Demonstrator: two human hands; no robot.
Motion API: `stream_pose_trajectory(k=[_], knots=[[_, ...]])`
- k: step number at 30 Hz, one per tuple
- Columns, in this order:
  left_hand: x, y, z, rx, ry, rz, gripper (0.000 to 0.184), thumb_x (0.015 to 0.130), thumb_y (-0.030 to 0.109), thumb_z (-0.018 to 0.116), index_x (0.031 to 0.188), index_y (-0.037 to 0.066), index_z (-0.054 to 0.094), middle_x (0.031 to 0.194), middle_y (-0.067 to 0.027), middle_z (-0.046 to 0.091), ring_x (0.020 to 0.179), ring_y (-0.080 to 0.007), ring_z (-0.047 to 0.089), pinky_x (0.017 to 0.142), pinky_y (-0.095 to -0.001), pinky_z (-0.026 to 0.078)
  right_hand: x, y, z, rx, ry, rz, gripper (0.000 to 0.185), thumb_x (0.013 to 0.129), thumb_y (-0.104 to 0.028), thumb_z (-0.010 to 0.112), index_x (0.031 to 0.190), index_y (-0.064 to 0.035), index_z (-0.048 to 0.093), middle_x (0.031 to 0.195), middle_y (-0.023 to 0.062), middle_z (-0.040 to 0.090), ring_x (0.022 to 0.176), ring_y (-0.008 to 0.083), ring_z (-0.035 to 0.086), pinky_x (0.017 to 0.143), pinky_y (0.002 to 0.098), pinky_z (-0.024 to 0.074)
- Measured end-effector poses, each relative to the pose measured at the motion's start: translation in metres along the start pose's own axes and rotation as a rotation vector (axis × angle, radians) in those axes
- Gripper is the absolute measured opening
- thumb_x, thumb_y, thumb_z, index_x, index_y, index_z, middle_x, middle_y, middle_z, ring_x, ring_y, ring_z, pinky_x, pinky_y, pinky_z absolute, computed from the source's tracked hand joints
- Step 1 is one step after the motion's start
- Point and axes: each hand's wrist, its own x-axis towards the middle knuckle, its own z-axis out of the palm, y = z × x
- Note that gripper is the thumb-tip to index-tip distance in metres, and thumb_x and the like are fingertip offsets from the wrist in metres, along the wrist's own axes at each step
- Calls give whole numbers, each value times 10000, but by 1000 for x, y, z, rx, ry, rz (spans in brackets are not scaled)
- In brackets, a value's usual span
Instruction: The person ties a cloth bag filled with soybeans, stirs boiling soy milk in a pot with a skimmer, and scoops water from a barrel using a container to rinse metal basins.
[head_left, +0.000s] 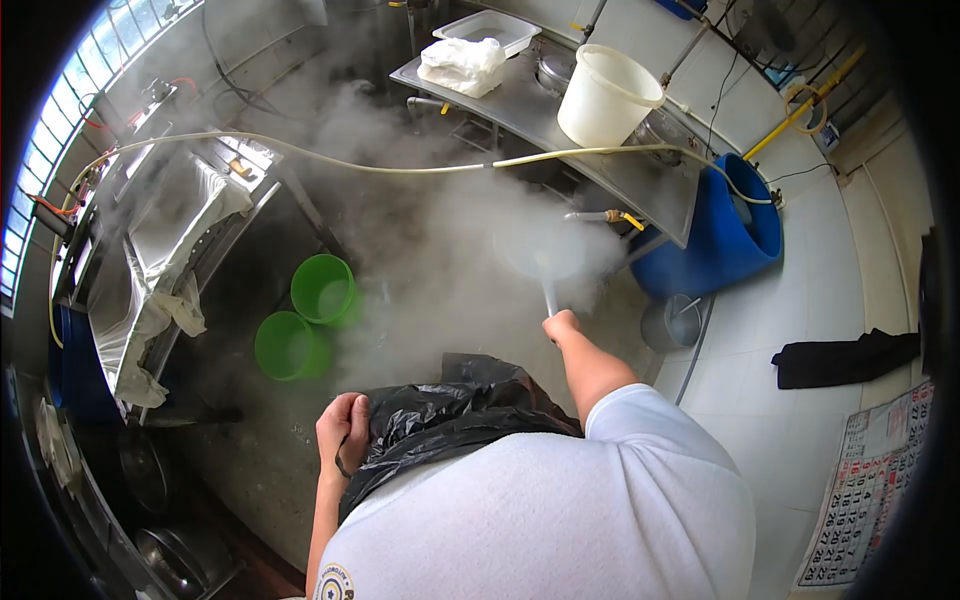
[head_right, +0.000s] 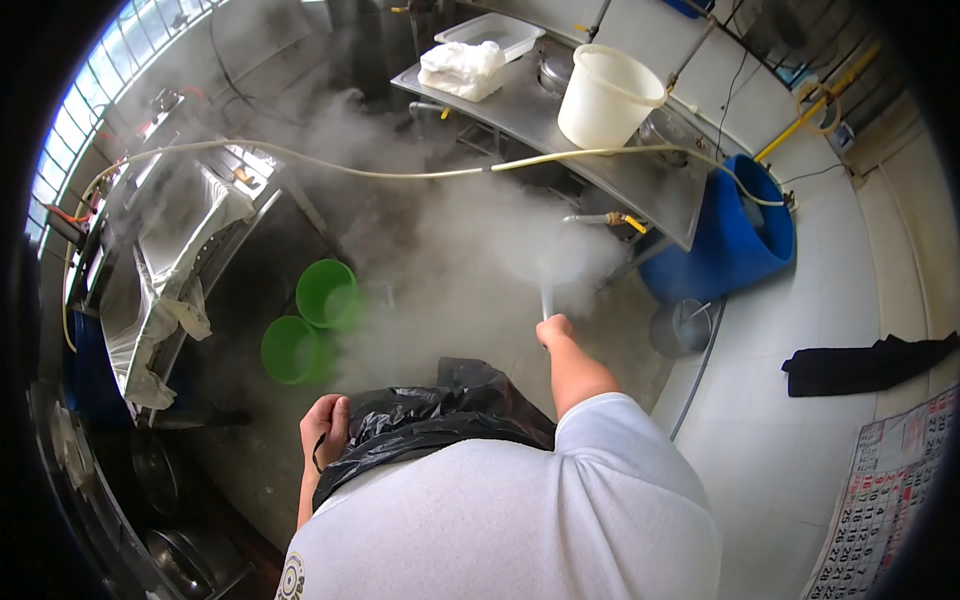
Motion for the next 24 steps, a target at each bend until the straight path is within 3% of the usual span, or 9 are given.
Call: stream_pose_trajectory(k=[5, 7, 8, 17, 24], knots=[[1, 4, -1, -3, 7, 27, 225, 1018, 186, 643, 1004, -29, 707, 815, -157, 689, 735, -229, 651, 707, -344, 521, 9, 2, 5, -43, -18, -28, 333, 895, -160, 635, 1162, -2, 755, 1106, 223, 760, 1025, 330, 757, 870, 417, 591], [1, 3, -1, -1, 8, 29, 227, 1019, 187, 642, 1003, -30, 706, 815, -157, 689, 735, -230, 651, 708, -346, 521, 16, 4, 11, -37, 25, -79, 320, 833, -165, 706, 1078, 35, 753, 933, 193, 766, 797, 285, 760, 703, 392, 583], [1, 2, -1, 2, 9, 32, 229, 1020, 188, 640, 1002, -31, 705, 815, -157, 688, 735, -232, 652, 708, -347, 521, 15, 4, 10, -38, 25, -78, 320, 833, -165, 706, 1078, 35, 753, 933, 193, 766, 797, 285, 760, 703, 392, 583], [2, -2, -1, 1, 3, 13, 242, 1021, 205, 641, 1006, -28, 704, 820, -162, 688, 746, -236, 657, 718, -351, 522, 6, 3, 2, -82, 11, -25, 313, 857, -176, 685, 1091, 20, 757, 943, 187, 770, 830, 287, 768, 731, 399, 587], [3, -5, 1, -17, -4, 3, 231, 1022, 195, 640, 1008, -26, 705, 816, -155, 687, 742, -226, 653, 716, -343, 517, 15, 7, 3, -102, 4, -3, 335, 896, -172, 652, 1163, 7, 747, 1129, 224, 754, 1035, 346, 751, 862, 419, 598]])
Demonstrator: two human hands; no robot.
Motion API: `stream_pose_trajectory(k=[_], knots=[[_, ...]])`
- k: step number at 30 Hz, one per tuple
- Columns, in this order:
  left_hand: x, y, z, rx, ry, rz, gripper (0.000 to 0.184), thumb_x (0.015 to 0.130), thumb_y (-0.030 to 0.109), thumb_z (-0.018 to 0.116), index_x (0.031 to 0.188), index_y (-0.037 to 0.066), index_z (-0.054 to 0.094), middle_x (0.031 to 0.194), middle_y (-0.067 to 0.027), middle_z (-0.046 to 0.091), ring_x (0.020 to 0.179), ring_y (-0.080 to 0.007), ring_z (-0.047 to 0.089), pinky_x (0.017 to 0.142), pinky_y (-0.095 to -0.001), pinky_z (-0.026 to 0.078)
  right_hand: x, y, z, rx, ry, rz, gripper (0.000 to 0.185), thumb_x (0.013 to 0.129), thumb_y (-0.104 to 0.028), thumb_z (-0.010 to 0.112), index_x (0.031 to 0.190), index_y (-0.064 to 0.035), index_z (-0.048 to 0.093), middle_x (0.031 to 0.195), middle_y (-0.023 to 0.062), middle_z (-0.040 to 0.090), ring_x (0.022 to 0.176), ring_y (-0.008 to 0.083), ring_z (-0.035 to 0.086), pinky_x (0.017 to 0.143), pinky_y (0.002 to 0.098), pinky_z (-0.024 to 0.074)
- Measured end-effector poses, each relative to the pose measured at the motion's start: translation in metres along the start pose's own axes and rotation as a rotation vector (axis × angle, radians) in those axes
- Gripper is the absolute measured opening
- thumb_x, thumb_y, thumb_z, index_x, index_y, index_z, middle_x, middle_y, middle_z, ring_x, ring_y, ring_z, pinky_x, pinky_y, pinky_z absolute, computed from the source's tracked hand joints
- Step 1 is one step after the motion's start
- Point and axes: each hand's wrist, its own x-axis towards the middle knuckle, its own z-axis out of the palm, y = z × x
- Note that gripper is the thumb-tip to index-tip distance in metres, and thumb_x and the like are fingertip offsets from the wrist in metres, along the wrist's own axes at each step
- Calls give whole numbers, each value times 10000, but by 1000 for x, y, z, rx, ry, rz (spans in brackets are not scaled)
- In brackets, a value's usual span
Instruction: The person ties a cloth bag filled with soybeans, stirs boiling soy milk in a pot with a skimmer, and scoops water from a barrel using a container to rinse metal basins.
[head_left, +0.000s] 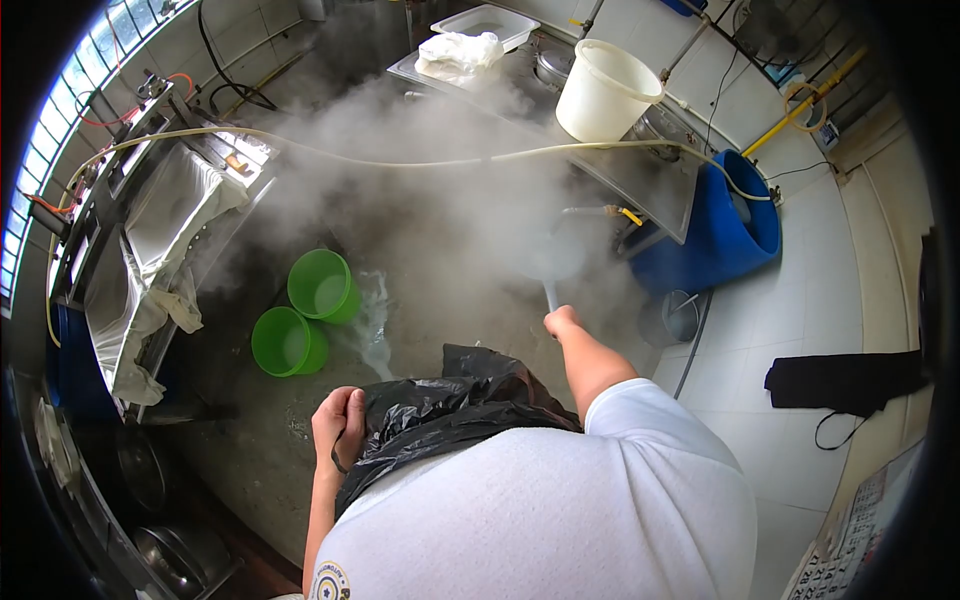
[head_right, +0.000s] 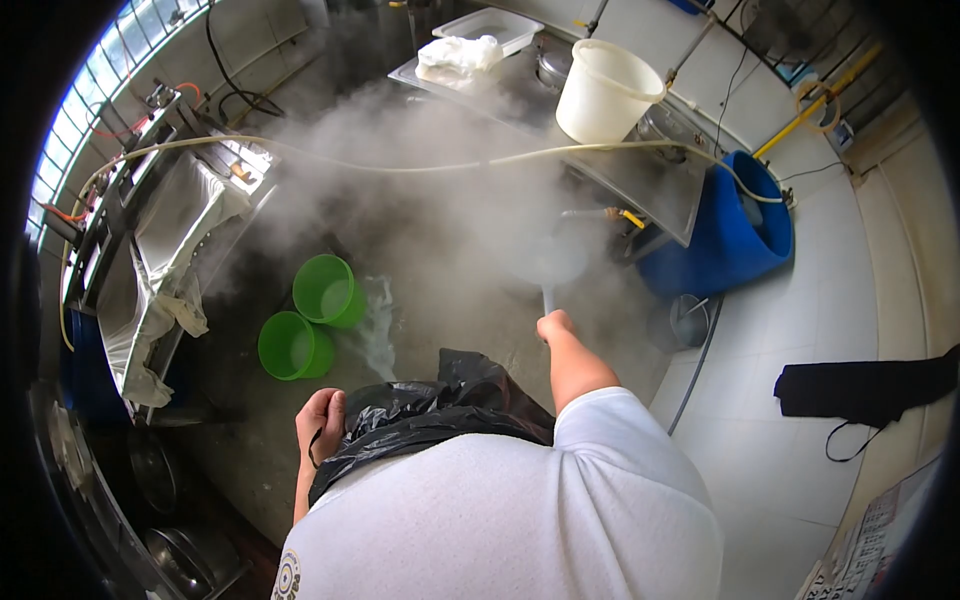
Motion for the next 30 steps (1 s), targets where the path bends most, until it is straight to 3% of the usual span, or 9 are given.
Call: stream_pose_trajectory(k=[5, 8, 13, 20, 23, 29, 30], knots=[[0, 3, 0, 4, -8, -3, 228, 1022, 193, 645, 1007, -26, 706, 795, -141, 677, 721, -206, 638, 702, -335, 513, 9, 3, 2, 57, 24, 38, 339, 906, -188, 647, 1166, 7, 743, 1177, 234, 739, 1089, 357, 733, 887, 429, 590], [-1, 6, 0, 7, -2, 17, 227, 1023, 193, 644, 1005, -25, 706, 789, -136, 674, 717, -198, 633, 698, -332, 512, 5, 1, -3, 89, 55, 16, 339, 901, -159, 630, 1146, 48, 737, 1107, 254, 746, 1004, 361, 754, 828, 425, 588], [0, 1, 1, 14, -4, 26, 228, 1022, 195, 644, 1005, -23, 707, 796, -140, 681, 722, -204, 640, 700, -336, 514, 2, -3, -8, 83, 95, 10, 347, 886, -162, 645, 1147, 45, 740, 1167, 252, 736, 1091, 377, 728, 899, 434, 575], [-1, -2, 3, 0, -3, 12, 218, 1018, 183, 638, 1004, -22, 710, 818, -151, 695, 745, -222, 663, 710, -340, 519, -2, -8, -14, 38, 105, -45, 332, 870, -154, 647, 1116, 44, 750, 1133, 258, 742, 1078, 377, 732, 890, 432, 574], [-1, -3, 3, 3, 2, 14, 217, 1018, 180, 635, 1006, -23, 710, 819, -151, 694, 746, -222, 663, 711, -341, 520, -1, -10, -11, 32, 43, -27, 355, 911, -173, 622, 1194, 9, 736, 1253, 241, 708, 1171, 380, 693, 974, 443, 554], [-3, 1, 1, 13, -3, 11, 219, 1019, 182, 634, 1008, -23, 710, 816, -151, 691, 745, -225, 662, 712, -342, 520, 8, -10, 4, 31, -14, -34, 334, 899, -170, 640, 1159, 11, 745, 1156, 245, 739, 1094, 381, 725, 917, 434, 578], [-3, 2, 1, 13, -2, 10, 219, 1019, 182, 634, 1008, -23, 710, 816, -151, 691, 745, -225, 662, 711, -342, 520, 9, -8, 7, 36, 26, -61, 319, 876, -157, 660, 1114, 37, 748, 1048, 234, 752, 967, 350, 747, 825, 426, 582]])
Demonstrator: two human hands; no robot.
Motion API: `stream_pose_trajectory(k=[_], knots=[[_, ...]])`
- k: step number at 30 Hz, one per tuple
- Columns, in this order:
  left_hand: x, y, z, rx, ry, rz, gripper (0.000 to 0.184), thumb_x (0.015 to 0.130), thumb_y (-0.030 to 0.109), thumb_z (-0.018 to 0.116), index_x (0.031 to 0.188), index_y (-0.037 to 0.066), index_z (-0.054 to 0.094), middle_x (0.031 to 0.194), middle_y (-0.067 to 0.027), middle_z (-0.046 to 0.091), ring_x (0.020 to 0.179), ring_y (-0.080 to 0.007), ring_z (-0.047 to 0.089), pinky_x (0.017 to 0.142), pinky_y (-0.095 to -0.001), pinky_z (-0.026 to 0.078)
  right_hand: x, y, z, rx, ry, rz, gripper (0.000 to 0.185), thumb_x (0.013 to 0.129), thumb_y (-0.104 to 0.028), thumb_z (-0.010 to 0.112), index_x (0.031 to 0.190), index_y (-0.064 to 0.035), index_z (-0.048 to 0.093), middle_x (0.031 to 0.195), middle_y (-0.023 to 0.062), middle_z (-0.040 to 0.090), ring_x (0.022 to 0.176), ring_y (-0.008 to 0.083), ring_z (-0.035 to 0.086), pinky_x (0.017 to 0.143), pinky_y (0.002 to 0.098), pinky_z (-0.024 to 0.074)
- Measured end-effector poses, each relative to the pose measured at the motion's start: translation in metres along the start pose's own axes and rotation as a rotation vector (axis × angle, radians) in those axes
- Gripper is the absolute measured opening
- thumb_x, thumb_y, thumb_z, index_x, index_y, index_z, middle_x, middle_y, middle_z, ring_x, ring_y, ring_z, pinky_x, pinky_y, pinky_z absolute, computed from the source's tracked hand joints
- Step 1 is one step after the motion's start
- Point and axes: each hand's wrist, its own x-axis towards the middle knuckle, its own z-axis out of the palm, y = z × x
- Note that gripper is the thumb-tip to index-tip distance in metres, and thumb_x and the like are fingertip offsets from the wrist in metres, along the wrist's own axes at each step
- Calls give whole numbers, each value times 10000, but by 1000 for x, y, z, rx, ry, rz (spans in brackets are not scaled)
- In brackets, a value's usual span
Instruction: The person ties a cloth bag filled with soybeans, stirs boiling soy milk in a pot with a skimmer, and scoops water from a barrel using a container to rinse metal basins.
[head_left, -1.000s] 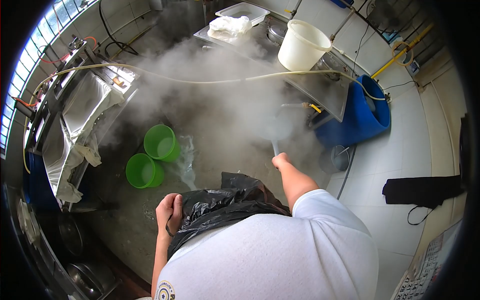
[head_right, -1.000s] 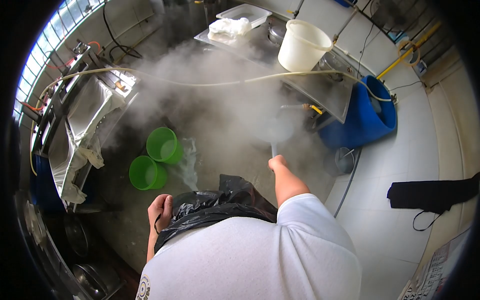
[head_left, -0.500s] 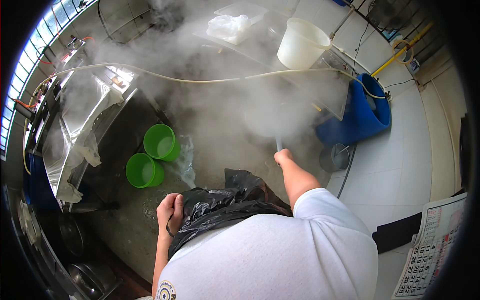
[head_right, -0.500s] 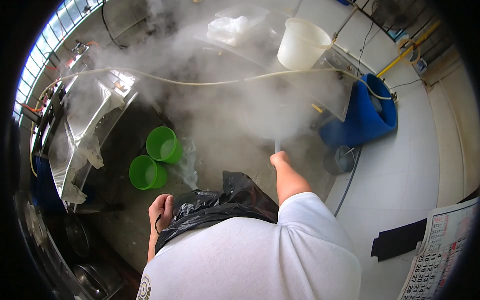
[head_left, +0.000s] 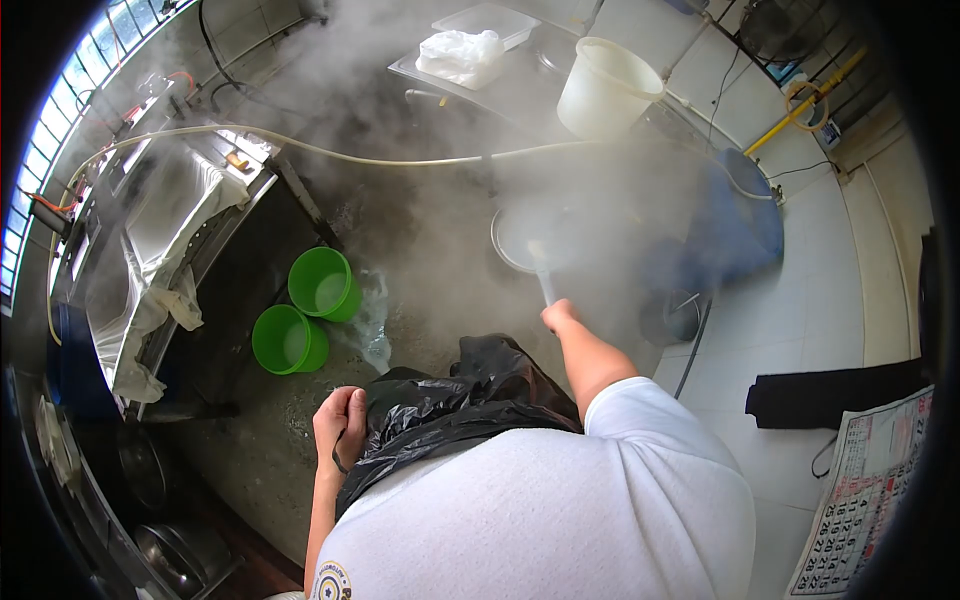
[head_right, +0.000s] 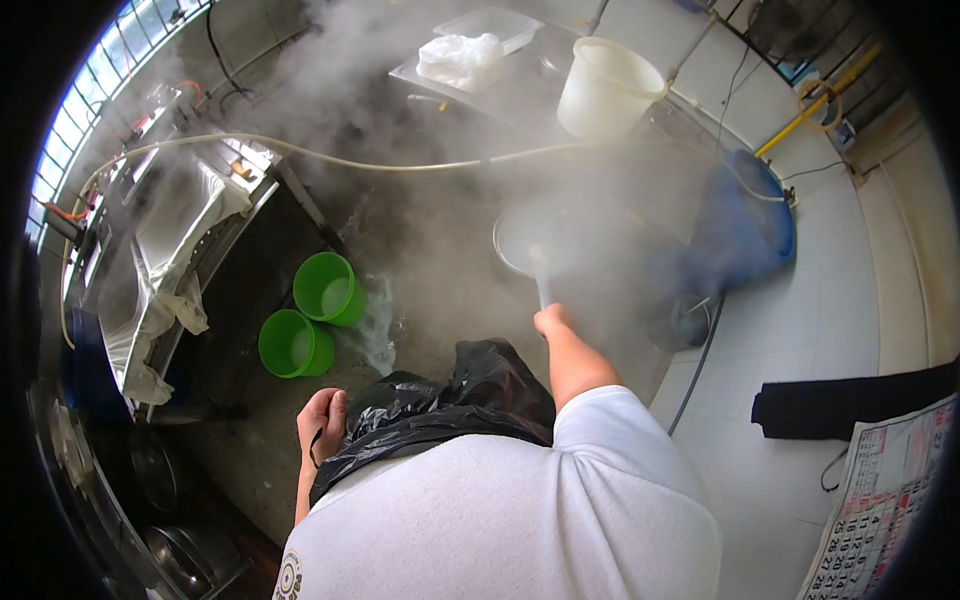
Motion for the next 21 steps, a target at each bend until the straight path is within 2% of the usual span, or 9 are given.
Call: stream_pose_trajectory(k=[1, 8, 14, 16, 21], knots=[[0, 3, -1, 13, 2, 2, 223, 1019, 185, 633, 1008, -24, 709, 819, -153, 691, 750, -229, 664, 715, -344, 521, 0, 1, 2, 4, 40, -28, 306, 853, -144, 681, 1068, 62, 751, 940, 222, 764, 839, 320, 769, 732, 418, 586], [0, -3, 0, 10, 8, -3, 240, 1021, 204, 627, 1012, -22, 708, 840, -169, 699, 776, -256, 678, 740, -361, 529, -9, 1, -2, -14, 21, -13, 316, 845, -158, 690, 1082, 40, 758, 927, 207, 767, 820, 304, 769, 728, 409, 586], [2, -2, -1, 28, 9, 18, 235, 1022, 200, 627, 1009, -20, 707, 832, -159, 694, 763, -242, 669, 731, -353, 524, -17, 0, -14, -18, -8, 34, 307, 850, -155, 673, 1081, 25, 767, 948, 198, 771, 840, 296, 772, 758, 402, 590], [2, -2, -1, 19, 3, 5, 232, 1021, 198, 629, 1008, -21, 707, 827, -156, 691, 757, -236, 664, 727, -349, 522, -17, 1, -16, -16, 2, 51, 320, 890, -185, 649, 1137, -19, 768, 1086, 195, 771, 988, 325, 765, 841, 419, 597], [4, 0, -1, 17, -10, -2, 225, 1018, 191, 635, 1007, -23, 705, 813, -147, 684, 741, -226, 651, 717, -343, 518, -17, 4, -23, 0, 15, 69, 336, 898, -193, 641, 1158, -16, 760, 1098, 198, 768, 1003, 326, 762, 846, 419, 598]])
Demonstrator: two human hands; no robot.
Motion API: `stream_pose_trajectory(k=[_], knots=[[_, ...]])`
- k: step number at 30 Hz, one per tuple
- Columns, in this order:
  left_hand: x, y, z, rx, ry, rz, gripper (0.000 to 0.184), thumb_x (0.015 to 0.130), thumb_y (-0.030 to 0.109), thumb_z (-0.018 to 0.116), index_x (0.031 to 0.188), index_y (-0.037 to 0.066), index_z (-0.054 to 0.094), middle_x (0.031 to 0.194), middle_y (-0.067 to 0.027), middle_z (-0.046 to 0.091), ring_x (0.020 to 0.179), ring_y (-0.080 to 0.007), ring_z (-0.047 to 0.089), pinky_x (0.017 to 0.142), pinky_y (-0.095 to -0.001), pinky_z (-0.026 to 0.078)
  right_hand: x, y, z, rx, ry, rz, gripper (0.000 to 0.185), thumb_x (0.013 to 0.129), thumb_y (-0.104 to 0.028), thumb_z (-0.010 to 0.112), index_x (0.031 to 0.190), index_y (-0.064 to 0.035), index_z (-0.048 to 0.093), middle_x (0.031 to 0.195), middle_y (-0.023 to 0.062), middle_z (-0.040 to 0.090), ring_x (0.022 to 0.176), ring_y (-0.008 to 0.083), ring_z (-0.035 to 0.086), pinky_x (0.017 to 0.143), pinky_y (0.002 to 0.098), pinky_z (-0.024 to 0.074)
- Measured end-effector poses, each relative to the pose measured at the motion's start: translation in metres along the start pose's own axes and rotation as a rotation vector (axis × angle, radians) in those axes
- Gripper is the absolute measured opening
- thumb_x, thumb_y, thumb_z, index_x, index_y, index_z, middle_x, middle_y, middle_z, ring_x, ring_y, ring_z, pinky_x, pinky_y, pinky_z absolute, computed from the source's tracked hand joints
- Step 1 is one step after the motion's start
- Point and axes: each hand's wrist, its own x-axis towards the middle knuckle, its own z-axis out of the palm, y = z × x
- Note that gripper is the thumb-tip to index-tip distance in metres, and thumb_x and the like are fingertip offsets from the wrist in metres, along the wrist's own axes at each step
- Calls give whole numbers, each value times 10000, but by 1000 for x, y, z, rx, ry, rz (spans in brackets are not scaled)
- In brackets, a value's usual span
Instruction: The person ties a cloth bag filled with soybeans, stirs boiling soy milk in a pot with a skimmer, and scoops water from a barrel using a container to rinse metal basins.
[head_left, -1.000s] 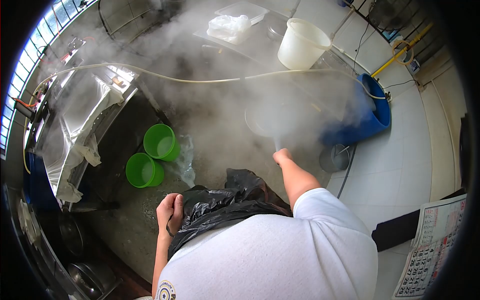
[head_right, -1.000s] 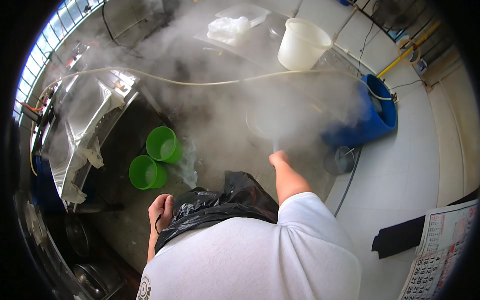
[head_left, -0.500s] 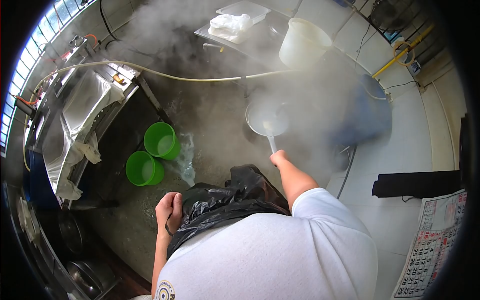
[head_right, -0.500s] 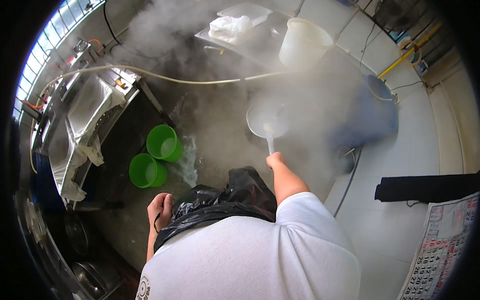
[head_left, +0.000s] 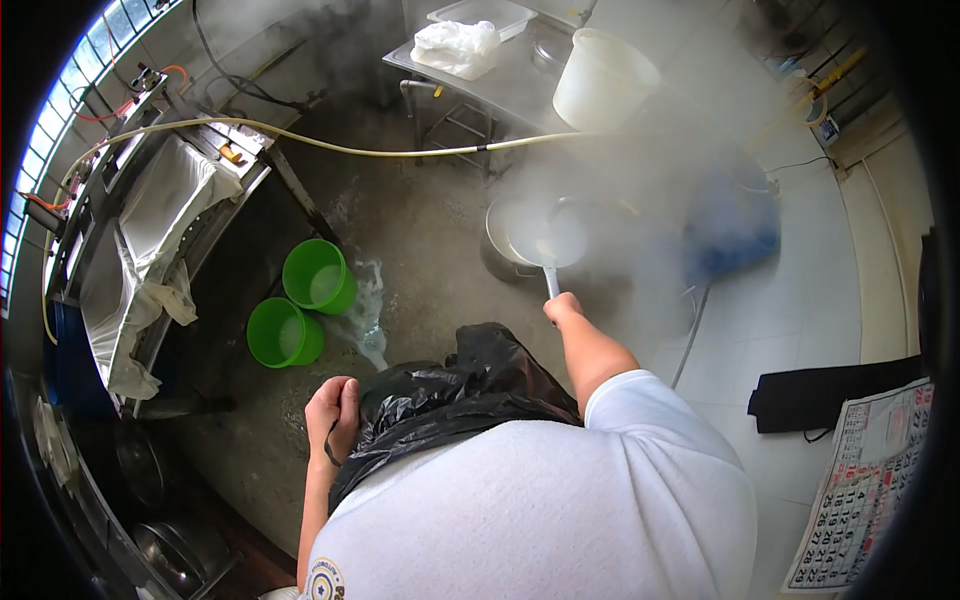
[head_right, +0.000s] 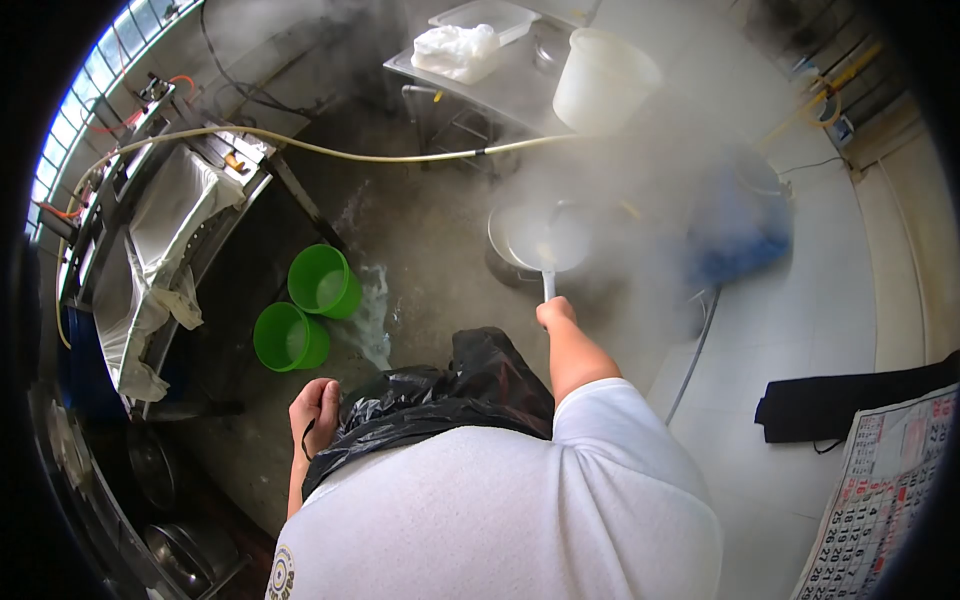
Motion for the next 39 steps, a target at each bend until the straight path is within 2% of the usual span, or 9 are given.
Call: stream_pose_trajectory(k=[5, 13, 23, 26, 28, 34, 39], knots=[[2, -2, 2, -14, 1, 7, 226, 1020, 190, 634, 1007, -24, 705, 805, -142, 680, 733, -219, 645, 708, -345, 516, -2, 2, -2, 20, 20, 22, 342, 907, -194, 632, 1168, -12, 756, 1136, 208, 758, 1044, 331, 752, 873, 421, 593], [1, 3, 2, -4, 0, 9, 230, 1027, 195, 629, 1008, -21, 705, 802, -135, 676, 727, -210, 639, 701, -341, 513, -5, 10, -3, -7, -11, 25, 356, 908, -193, 632, 1193, -15, 749, 1223, 222, 728, 1175, 357, 698, 987, 436, 552], [1, -1, 6, -5, -8, -6, 243, 1026, 212, 630, 1011, -18, 706, 803, -143, 679, 730, -221, 648, 704, -349, 513, -16, 3, -8, -24, -24, 45, 382, 917, -211, 632, 1242, -37, 732, 1274, 205, 712, 1194, 352, 690, 997, 437, 552], [1, -5, 7, -12, 2, 8, 241, 1025, 210, 630, 1013, -18, 706, 807, -145, 681, 730, -222, 648, 704, -346, 512, -15, 2, -7, -22, -6, 34, 372, 914, -207, 633, 1230, -40, 739, 1253, 204, 722, 1180, 345, 698, 986, 431, 557], [1, -3, 7, -9, -1, -1, 237, 1024, 206, 629, 1011, -18, 705, 807, -145, 681, 731, -222, 647, 704, -347, 512, -10, 3, -2, -53, 36, -15, 341, 882, -196, 653, 1140, -5, 766, 1070, 201, 771, 983, 323, 767, 834, 418, 591], [0, -5, 7, 0, 5, 22, 228, 1022, 194, 626, 1003, -20, 702, 793, -141, 673, 724, -220, 644, 699, -347, 512, -12, 0, 0, -93, -14, -41, 324, 883, -196, 649, 1126, -20, 770, 1055, 188, 775, 977, 309, 768, 832, 411, 590], [-1, 0, 5, 12, 7, 19, 230, 1023, 197, 631, 1001, -20, 703, 786, -137, 667, 712, -213, 635, 687, -343, 509, -15, 1, 3, -128, 37, -85, 324, 887, -204, 652, 1132, -24, 766, 1049, 181, 778, 972, 303, 769, 843, 411, 588]])
